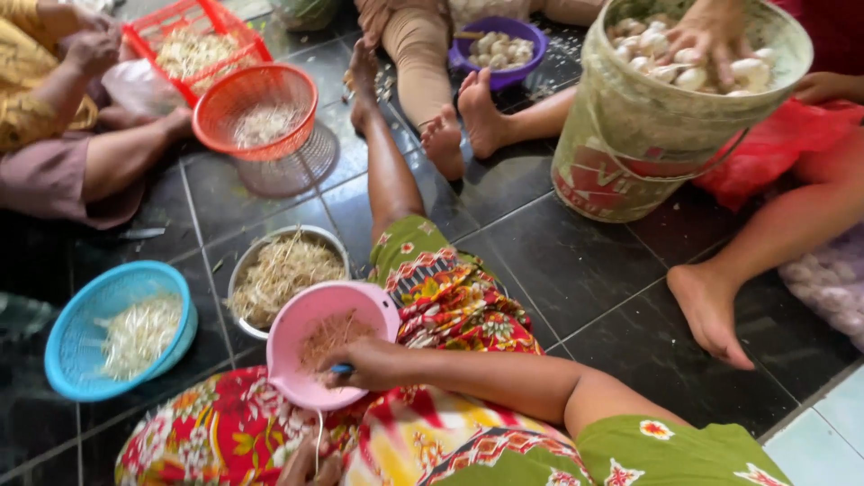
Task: Cleaning and removing roots from bean sprouts by hand while sitting on the floor.
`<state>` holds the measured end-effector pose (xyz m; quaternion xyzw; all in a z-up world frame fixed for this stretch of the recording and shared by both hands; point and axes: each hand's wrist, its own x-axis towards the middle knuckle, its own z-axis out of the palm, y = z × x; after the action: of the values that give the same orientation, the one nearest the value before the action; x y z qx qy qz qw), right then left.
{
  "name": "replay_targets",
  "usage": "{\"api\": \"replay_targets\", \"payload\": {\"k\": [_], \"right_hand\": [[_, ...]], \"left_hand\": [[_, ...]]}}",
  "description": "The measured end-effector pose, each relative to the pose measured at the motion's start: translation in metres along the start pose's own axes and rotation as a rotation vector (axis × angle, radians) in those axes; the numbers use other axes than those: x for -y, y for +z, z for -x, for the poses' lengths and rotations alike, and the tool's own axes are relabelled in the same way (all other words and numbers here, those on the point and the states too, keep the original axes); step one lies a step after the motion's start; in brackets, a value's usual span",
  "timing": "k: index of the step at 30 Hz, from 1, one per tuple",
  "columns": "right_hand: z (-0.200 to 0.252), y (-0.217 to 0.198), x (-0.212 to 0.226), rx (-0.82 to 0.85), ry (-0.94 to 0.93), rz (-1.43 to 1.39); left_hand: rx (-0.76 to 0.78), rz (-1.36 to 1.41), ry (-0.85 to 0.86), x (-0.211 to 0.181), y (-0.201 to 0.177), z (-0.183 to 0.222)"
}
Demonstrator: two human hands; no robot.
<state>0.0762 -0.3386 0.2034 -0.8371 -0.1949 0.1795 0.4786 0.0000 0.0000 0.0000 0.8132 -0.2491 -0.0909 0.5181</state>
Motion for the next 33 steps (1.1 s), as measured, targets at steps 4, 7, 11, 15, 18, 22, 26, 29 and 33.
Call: {"api": "replay_targets", "payload": {"k": [4, 7, 11, 15, 18, 22, 26, 29, 33], "right_hand": [[-0.009, 0.028, -0.067, 0.033, 0.051, 0.457], [-0.004, 0.029, -0.061, 0.158, 0.074, 0.445], [0.004, 0.041, -0.052, 0.314, -0.071, 0.456], [0.015, 0.037, -0.037, 0.385, 0.0, 0.553], [0.017, 0.015, -0.013, 0.361, 0.029, 0.455], [0.021, 0.0, 0.0, 0.226, 0.073, 0.294], [0.025, -0.019, 0.007, 0.065, 0.021, -0.157], [0.033, -0.023, 0.01, 0.267, 0.092, -0.421], [0.04, -0.021, 0.008, 0.451, 0.032, -0.563]], "left_hand": [[-0.012, 1.089, -0.559, -0.101, 0.003, -0.043], [-0.131, 1.067, -0.65, -0.091, 0.001, -0.034], [-0.164, 1.04, -0.591, -0.136, 0.001, -0.037], [-0.055, 0.97, -0.369, -0.171, 0.005, -0.046], [-0.062, 1.014, -0.368, -0.171, 0.01, -0.05], [-0.02, 0.99, -0.347, -0.179, 0.011, -0.056], [-0.016, 0.955, -0.331, -0.19, 0.008, -0.061], [0.012, 0.897, -0.307, -0.202, 0.003, -0.063], [0.052, 0.86, -0.289, -0.212, -0.001, -0.071]]}}
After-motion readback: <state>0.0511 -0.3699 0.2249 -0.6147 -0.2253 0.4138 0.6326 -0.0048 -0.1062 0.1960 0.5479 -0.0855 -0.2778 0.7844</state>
